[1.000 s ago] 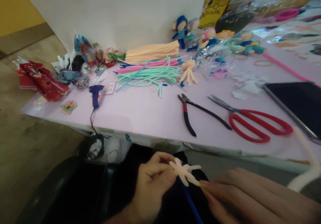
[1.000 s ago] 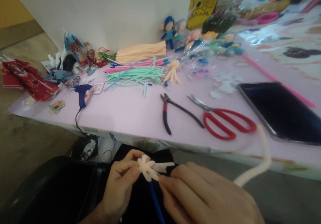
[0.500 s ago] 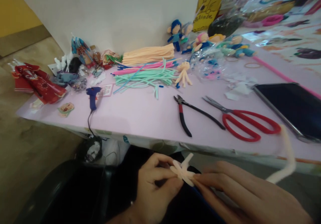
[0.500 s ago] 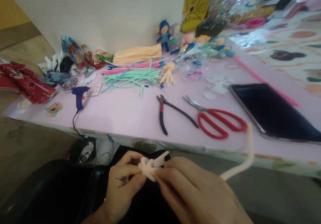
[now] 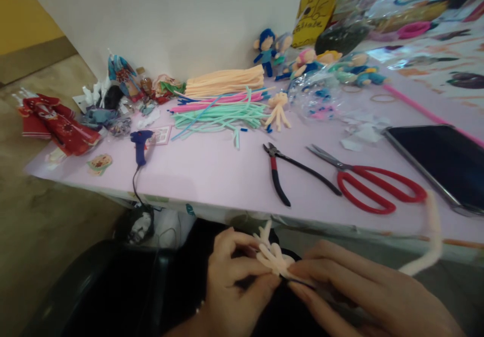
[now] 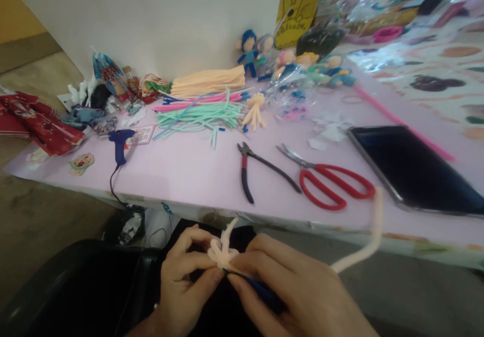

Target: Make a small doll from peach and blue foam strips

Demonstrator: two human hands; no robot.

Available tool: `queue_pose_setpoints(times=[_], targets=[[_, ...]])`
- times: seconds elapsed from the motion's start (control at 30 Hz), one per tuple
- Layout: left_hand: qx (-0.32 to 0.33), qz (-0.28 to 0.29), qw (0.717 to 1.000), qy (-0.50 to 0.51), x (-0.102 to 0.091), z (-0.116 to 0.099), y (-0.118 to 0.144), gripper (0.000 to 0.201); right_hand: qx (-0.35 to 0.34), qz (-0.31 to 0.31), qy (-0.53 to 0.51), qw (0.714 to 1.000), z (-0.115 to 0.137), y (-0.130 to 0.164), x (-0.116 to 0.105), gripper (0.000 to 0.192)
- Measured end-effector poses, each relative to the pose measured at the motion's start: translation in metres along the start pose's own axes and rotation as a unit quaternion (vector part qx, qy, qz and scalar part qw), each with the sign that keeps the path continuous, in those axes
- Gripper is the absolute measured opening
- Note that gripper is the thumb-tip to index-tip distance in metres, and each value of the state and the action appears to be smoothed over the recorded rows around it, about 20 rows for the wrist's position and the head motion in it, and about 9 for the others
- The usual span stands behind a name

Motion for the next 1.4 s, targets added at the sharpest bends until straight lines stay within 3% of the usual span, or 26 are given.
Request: queue_pose_setpoints(times=[0.17,0.3,0.43,0.53,0.63,0.8,0.93,1.03,1.13,1.2,1.4], targets=[[0.089,0.018,0.992,-0.085,-0.001,-0.009,0.006,0.017,-0.012,-0.012,0.006,1.000,0.000,0.002,0.000,0.019],[0.105,0.034,0.989,-0.096,-0.002,-0.007,0.012,0.025,-0.013,-0.019,0.012,1.000,-0.002,0.001,0.000,0.019],[0.115,-0.026,0.992,-0.049,-0.008,-0.005,0.016,0.019,-0.011,-0.012,0.005,1.000,-0.003,0.001,0.000,0.020],[0.063,-0.063,0.995,0.036,-0.011,-0.002,0.011,0.008,-0.004,-0.003,0.002,1.000,-0.003,0.002,-0.001,0.022],[0.019,-0.003,0.994,0.104,-0.006,-0.001,0.003,0.010,0.000,0.008,-0.003,1.000,-0.001,0.001,0.000,0.023],[0.026,0.037,0.995,0.084,-0.005,0.000,-0.003,0.016,-0.012,0.020,0.002,1.000,0.001,0.003,0.002,0.023],[-0.029,0.098,0.989,0.109,-0.002,0.002,-0.006,0.027,-0.022,0.032,-0.004,0.999,0.002,0.003,0.002,0.022],[-0.121,0.149,0.969,0.157,0.004,0.006,-0.005,0.039,-0.022,0.036,-0.010,0.999,0.003,0.002,0.001,0.022],[-0.260,0.186,0.925,0.206,0.009,0.017,0.002,0.051,-0.023,0.038,-0.024,0.999,0.004,-0.001,0.000,0.021],[-0.314,0.198,0.899,0.233,0.011,0.022,0.005,0.055,-0.017,0.050,-0.035,0.998,0.003,-0.002,0.000,0.020],[-0.312,0.159,0.888,0.297,0.012,0.024,0.001,0.048,-0.012,0.063,-0.054,0.996,0.003,-0.003,0.001,0.024]])
Point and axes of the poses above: each hand's wrist, its own y-axis away from the middle knuckle, its own x-axis out of the palm, z = x × y, the point moved 5 cm from there along -y, towards the middle knuckle, and after that the axes turned 2 degrees about -x, right-handed, at the moved point
